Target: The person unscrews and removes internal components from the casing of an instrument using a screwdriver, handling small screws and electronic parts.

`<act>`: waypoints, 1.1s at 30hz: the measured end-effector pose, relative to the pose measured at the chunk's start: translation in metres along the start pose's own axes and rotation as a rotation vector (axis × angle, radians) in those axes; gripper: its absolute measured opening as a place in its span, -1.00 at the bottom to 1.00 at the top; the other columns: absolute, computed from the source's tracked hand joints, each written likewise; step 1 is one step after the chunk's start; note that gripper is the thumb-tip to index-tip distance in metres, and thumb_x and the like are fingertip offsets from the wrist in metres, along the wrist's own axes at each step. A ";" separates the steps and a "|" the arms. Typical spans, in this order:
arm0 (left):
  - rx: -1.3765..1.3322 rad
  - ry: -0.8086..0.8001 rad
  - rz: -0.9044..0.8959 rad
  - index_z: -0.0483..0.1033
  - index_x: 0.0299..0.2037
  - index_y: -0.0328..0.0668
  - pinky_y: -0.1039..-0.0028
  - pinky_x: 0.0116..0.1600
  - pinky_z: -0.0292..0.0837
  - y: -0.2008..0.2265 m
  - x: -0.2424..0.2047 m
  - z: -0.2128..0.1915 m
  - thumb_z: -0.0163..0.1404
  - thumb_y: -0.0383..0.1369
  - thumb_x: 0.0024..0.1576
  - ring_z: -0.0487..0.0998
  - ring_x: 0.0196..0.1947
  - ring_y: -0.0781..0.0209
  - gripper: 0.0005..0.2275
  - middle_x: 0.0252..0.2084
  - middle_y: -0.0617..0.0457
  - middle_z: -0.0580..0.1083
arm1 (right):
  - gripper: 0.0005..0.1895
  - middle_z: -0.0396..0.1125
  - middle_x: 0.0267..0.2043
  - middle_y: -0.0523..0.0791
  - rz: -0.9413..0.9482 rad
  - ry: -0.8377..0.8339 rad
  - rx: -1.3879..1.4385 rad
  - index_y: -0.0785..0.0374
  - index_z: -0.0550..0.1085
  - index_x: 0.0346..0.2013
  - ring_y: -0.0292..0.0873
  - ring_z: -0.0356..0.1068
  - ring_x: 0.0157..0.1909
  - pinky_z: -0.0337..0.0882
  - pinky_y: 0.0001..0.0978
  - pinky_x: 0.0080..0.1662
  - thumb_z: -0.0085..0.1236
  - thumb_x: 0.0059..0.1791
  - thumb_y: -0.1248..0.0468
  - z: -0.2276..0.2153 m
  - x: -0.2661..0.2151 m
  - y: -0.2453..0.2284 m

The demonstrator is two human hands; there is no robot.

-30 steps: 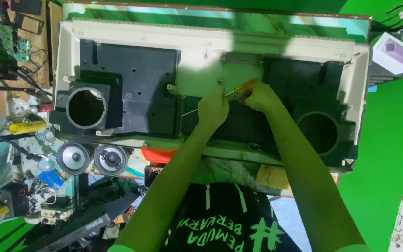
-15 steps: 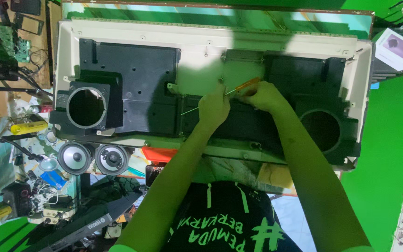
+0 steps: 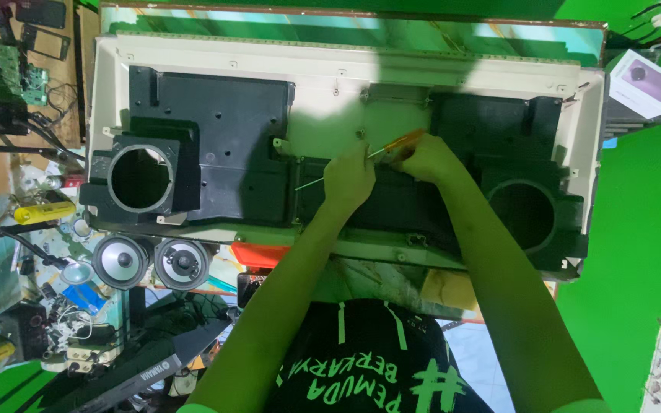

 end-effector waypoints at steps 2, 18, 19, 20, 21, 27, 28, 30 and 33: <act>-0.008 0.064 0.047 0.48 -0.12 -0.24 -0.05 -0.22 0.44 0.003 0.000 -0.003 0.04 -0.40 0.13 0.57 -0.29 -0.33 -0.85 -0.29 -0.25 0.53 | -0.66 0.55 -0.31 -0.02 -0.018 0.036 -0.023 0.22 0.66 -0.17 -0.10 0.53 -0.38 0.51 -0.20 -0.23 0.34 -0.14 0.10 0.004 0.002 0.003; 0.030 0.019 0.034 0.49 -0.10 -0.21 -0.08 -0.22 0.44 0.000 0.003 -0.003 0.03 -0.39 0.10 0.56 -0.29 -0.36 -0.81 -0.27 -0.27 0.53 | -0.52 0.55 -0.37 0.07 0.050 0.046 0.057 0.36 0.65 -0.19 -0.09 0.57 -0.43 0.54 -0.25 -0.25 0.29 -0.13 -0.02 -0.002 -0.015 -0.004; 0.038 -0.032 -0.007 0.49 -0.11 -0.20 -0.08 -0.21 0.44 0.000 0.002 -0.002 0.03 -0.38 0.13 0.57 -0.28 -0.35 -0.83 -0.28 -0.26 0.53 | -0.51 0.55 -0.39 0.09 0.067 0.062 0.048 0.35 0.66 -0.19 -0.06 0.57 -0.41 0.54 -0.23 -0.24 0.29 -0.13 -0.04 0.002 -0.014 -0.004; 0.048 -0.083 -0.044 0.49 -0.11 -0.19 -0.08 -0.19 0.45 -0.001 0.004 -0.002 0.04 -0.36 0.17 0.57 -0.28 -0.34 -0.85 -0.29 -0.25 0.53 | -0.50 0.54 -0.40 0.11 0.083 0.081 0.041 0.34 0.67 -0.19 -0.03 0.56 -0.40 0.55 -0.21 -0.22 0.29 -0.12 -0.06 0.006 -0.013 -0.003; 0.059 -0.135 -0.080 0.50 -0.11 -0.19 -0.08 -0.18 0.45 -0.001 0.005 -0.002 0.04 -0.35 0.20 0.58 -0.27 -0.34 -0.87 -0.30 -0.24 0.54 | -0.50 0.54 -0.36 0.10 0.041 0.110 -0.035 0.34 0.68 -0.22 0.00 0.56 -0.34 0.53 -0.19 -0.18 0.31 -0.11 -0.07 0.008 -0.010 -0.002; 0.016 -0.066 -0.018 0.48 -0.06 -0.24 -0.03 -0.20 0.48 0.000 0.002 -0.003 0.02 -0.38 0.13 0.58 -0.26 -0.32 -0.79 -0.21 -0.25 0.53 | -0.58 0.53 -0.20 0.04 -0.090 0.214 -0.176 0.27 0.65 -0.25 0.10 0.54 -0.14 0.51 -0.10 -0.08 0.35 -0.22 0.02 0.024 0.004 -0.001; 0.011 -0.065 -0.015 0.48 -0.08 -0.23 -0.02 -0.18 0.47 -0.001 0.002 -0.003 0.03 -0.38 0.14 0.58 -0.24 -0.31 -0.81 -0.21 -0.24 0.53 | -0.57 0.52 -0.20 0.06 -0.036 0.199 -0.191 0.28 0.63 -0.24 0.10 0.54 -0.14 0.51 -0.10 -0.08 0.37 -0.20 0.01 0.024 0.005 -0.002; -0.001 -0.066 -0.009 0.48 -0.11 -0.21 -0.01 -0.15 0.47 -0.003 0.003 -0.003 0.03 -0.38 0.14 0.58 -0.20 -0.30 -0.84 -0.21 -0.22 0.54 | -0.57 0.51 -0.18 0.07 -0.003 0.203 -0.205 0.28 0.63 -0.23 0.09 0.53 -0.12 0.50 -0.09 -0.06 0.38 -0.19 0.01 0.026 0.004 -0.006; 0.024 -0.144 -0.052 0.46 -0.07 -0.22 -0.01 -0.12 0.47 -0.006 0.004 -0.002 0.02 -0.36 0.19 0.58 -0.20 -0.28 -0.83 -0.20 -0.24 0.52 | -0.62 0.53 -0.17 0.05 -0.052 0.251 -0.195 0.24 0.64 -0.23 0.09 0.53 -0.11 0.50 -0.09 -0.05 0.34 -0.18 0.04 0.027 -0.005 -0.012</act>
Point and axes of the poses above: each hand's wrist, its own x-axis towards the middle knuckle, its own z-axis out of the palm, y = z × x, the point moved 1 cm from there along x, towards the middle knuckle
